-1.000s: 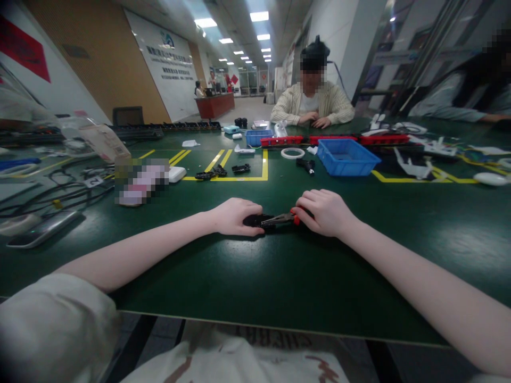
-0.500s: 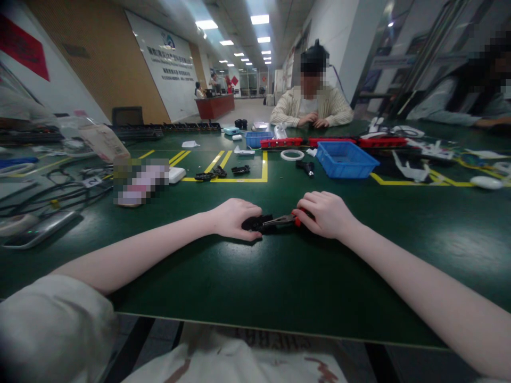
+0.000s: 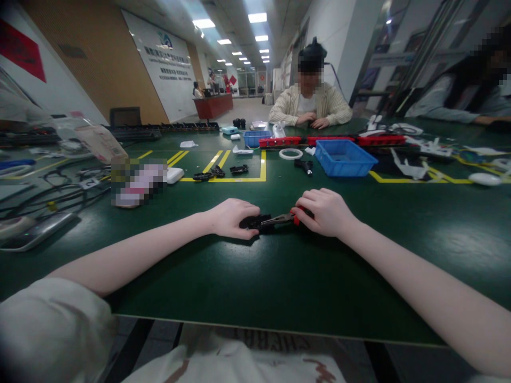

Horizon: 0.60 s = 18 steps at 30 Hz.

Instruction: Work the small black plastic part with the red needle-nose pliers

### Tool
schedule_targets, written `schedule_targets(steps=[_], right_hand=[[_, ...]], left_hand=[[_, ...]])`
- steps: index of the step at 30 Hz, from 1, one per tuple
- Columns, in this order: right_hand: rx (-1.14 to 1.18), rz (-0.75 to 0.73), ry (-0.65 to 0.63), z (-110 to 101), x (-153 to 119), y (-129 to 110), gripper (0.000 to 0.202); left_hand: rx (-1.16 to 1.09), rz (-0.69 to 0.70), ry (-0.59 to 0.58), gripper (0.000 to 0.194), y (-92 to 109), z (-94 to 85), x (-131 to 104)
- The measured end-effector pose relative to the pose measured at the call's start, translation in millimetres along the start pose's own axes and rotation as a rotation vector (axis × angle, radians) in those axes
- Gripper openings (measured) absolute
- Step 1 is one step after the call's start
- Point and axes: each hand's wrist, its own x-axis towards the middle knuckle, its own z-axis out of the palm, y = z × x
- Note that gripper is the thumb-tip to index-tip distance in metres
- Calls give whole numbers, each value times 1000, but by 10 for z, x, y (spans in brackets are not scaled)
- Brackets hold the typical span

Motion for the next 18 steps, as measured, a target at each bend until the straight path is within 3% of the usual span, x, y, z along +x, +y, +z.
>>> schedule_targets(steps=[11, 18], right_hand=[[-82, -73, 85, 0, 9, 11, 27], [-31, -24, 85, 12, -3, 21, 25]], left_hand=[[-8, 24, 17, 29, -27, 36, 9], [-13, 22, 16, 29, -26, 33, 6]])
